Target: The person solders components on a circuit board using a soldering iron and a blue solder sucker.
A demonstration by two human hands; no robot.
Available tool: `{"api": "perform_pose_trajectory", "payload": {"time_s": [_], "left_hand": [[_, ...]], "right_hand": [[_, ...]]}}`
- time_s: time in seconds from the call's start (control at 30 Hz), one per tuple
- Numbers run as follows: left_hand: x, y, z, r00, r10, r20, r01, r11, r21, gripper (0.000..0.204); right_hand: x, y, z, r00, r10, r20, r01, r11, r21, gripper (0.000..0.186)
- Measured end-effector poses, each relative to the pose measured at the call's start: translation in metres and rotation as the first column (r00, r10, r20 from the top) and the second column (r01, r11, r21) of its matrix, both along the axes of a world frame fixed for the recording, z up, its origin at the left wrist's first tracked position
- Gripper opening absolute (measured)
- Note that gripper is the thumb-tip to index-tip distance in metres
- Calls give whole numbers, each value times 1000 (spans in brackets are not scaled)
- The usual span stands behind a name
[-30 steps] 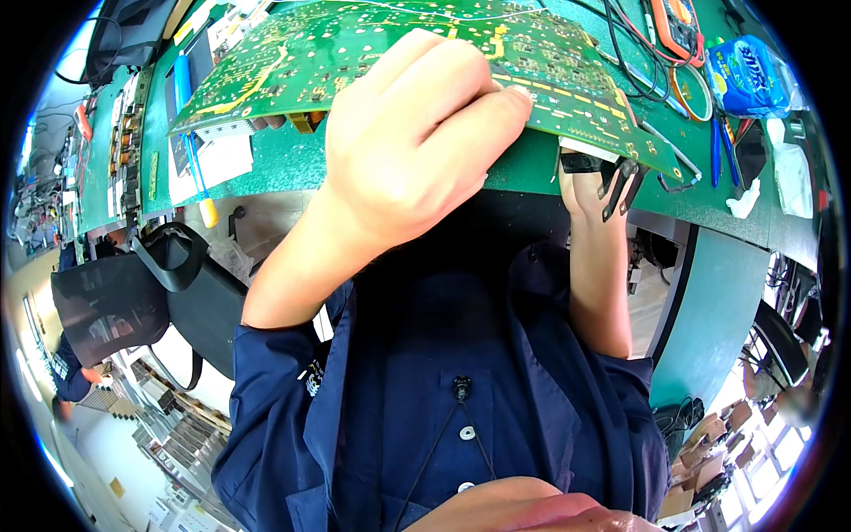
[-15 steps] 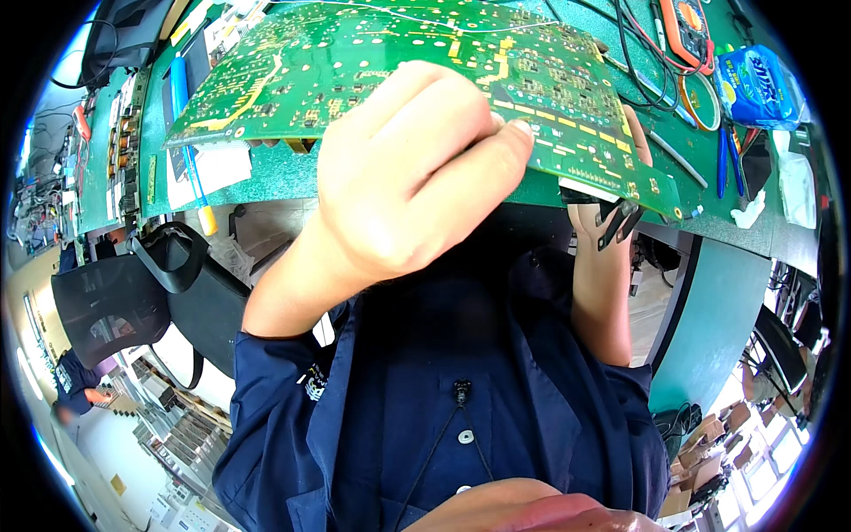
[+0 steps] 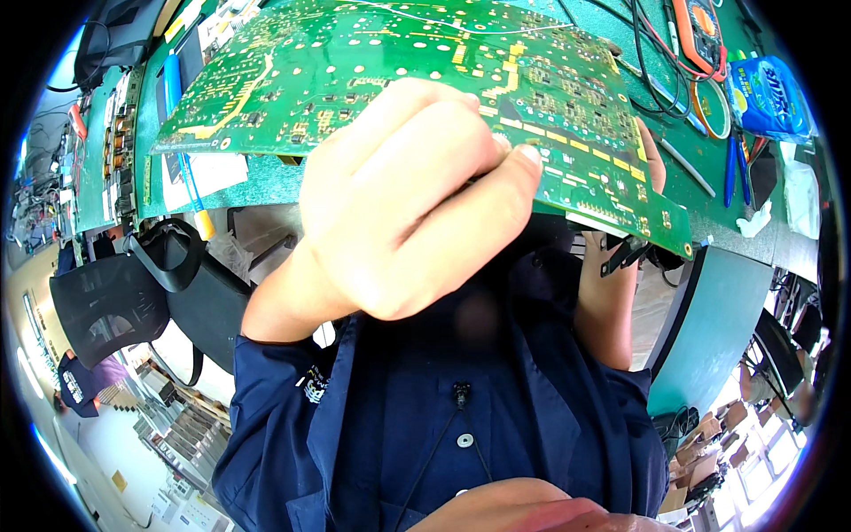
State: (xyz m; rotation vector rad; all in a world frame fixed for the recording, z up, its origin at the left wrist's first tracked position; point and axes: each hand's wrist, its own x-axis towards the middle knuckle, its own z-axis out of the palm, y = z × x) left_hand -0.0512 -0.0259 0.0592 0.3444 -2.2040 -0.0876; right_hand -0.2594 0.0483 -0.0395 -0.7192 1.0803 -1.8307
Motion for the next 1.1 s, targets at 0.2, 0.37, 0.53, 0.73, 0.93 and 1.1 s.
{"api": "perform_pose_trajectory", "payload": {"time_s": [0.2, 0.37, 0.53, 0.73, 0.93, 1.1], "left_hand": [[5, 4, -3, 997, -24, 71, 22, 999, 39, 34], [7, 4, -4, 994, -63, 87, 60, 997, 44, 34], [6, 3, -5, 996, -77, 42, 75, 995, 58, 35], [11, 5, 0, 989, -102, 108, 95, 993, 71, 35], [9, 3, -2, 987, -110, 113, 103, 992, 70, 32], [14, 0, 6, 975, -142, 172, 128, 988, 90, 32]], "right_hand": [[-2, 2, -5, 983, 7, -185, -17, 999, -50, 68], [-1, 3, -1, 995, 28, -92, -28, 1000, -3, 65], [2, 0, 16, 997, 59, 42, -59, 998, 11, 51], [7, 2, 25, 995, 79, 66, -80, 997, 17, 44], [7, -1, 28, 995, 67, 72, -72, 995, 68, 49], [9, 1, 33, 995, 64, 80, -70, 995, 69, 48]]}}
